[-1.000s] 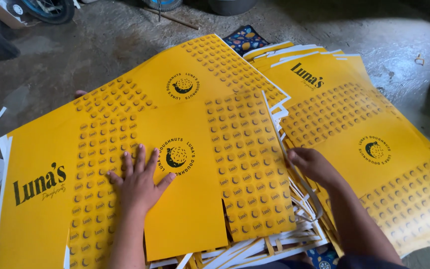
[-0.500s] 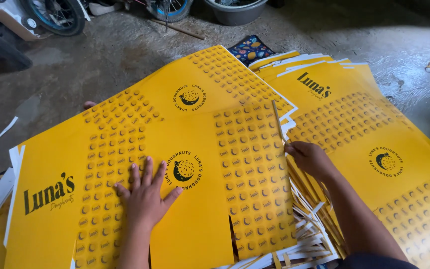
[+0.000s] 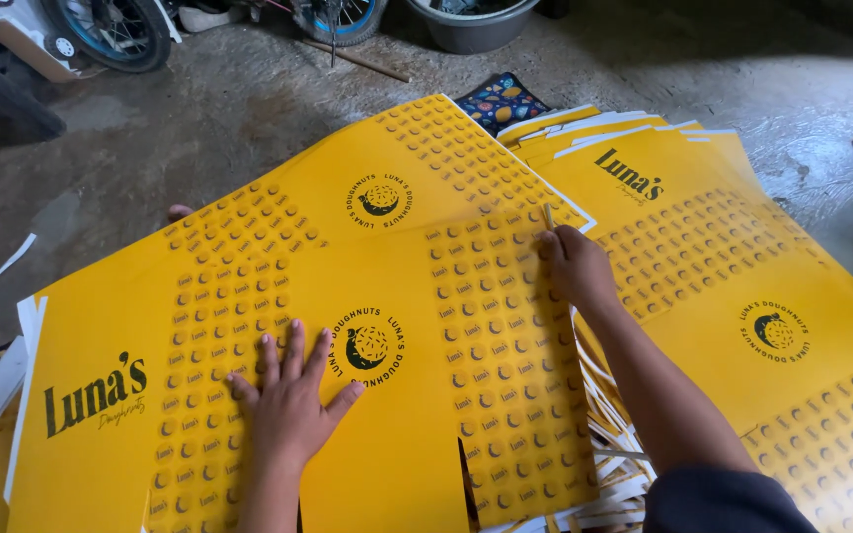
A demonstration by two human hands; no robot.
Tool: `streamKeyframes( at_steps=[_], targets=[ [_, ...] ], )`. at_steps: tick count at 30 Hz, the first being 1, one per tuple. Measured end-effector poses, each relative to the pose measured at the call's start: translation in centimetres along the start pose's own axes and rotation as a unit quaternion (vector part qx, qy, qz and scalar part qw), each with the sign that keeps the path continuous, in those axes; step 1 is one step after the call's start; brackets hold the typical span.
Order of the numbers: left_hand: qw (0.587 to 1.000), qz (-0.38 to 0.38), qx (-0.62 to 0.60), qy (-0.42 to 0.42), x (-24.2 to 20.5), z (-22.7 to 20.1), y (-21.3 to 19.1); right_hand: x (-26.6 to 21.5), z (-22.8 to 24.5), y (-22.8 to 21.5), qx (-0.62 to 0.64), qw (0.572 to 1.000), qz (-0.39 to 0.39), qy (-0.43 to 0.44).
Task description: Stacking and organizing printed yellow paper bags and white paper strips on a floor mat
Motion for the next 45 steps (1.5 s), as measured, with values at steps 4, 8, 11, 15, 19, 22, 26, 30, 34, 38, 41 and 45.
streamKeyframes(
  at_steps=[4, 8, 11, 15, 19, 22, 26, 30, 34, 38, 41, 45],
  targets=[
    [1.000, 0.020, 0.000, -0.002, -0.1, -0.2, -0.3, 1.5, -1.9, -0.1, -0.067, 0.997, -0.037, -0.024],
    [1.000, 0.006, 0.003, 0.009, 0.1, 0.3, 0.5, 1.6, -3.9, -1.1, -0.066, 0.994, -0.054, -0.066],
    [1.000, -0.012, 0.009, 0.016, 0.1, 0.2, 0.7, 0.6, -6.1, -1.5, -0.040, 0.995, -0.087, -0.035],
    [1.000, -0.014, 0.023, 0.016, 0.1, 0.1, 0.4, 0.3, -8.1, -1.3, 0.070, 0.994, -0.083, -0.029],
    [1.000, 0.007, 0.020, 0.020, 0.0, 0.0, 0.5, 2.6, -10.3, -1.9, 0.027, 0.975, -0.187, -0.113],
    [0.999, -0.004, 0.018, 0.039, 0.0, -0.3, 0.6, 5.1, -13.4, -2.5, 0.006, 0.962, -0.273, -0.022],
    [0.999, -0.014, 0.016, 0.034, -0.2, -0.3, 0.8, 5.3, -17.5, -2.4, -0.023, 0.971, -0.217, 0.095],
    [0.999, -0.011, 0.033, 0.036, 0.0, -0.3, 0.7, 0.7, -18.0, 0.7, -0.013, 0.968, -0.229, -0.098],
    [0.999, 0.035, 0.011, 0.020, 0.0, -0.5, 0.6, -11.2, -10.9, 1.8, 0.432, 0.875, 0.164, 0.146],
    [0.996, -0.081, -0.008, 0.047, 0.1, 0.0, 1.4, -14.0, -13.6, 4.2, 0.480, 0.815, 0.240, 0.221],
    [0.969, -0.217, -0.047, 0.105, -0.7, -0.5, 0.8, -13.4, -15.3, 1.5, 0.555, 0.797, 0.179, 0.156],
    [0.918, -0.363, -0.040, 0.152, -2.2, -1.4, -1.2, -11.9, -19.1, -7.6, 0.544, 0.809, 0.023, 0.221]
  ],
)
Point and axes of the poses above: each hand's wrist, its own x-axis towards the middle knuckle, its own y-axis out of the palm, z = x × y, the point moved 4 cm from there along x, towards the middle knuckle, and after that the axes turned 13 degrees about y, right-handed, at the moved point
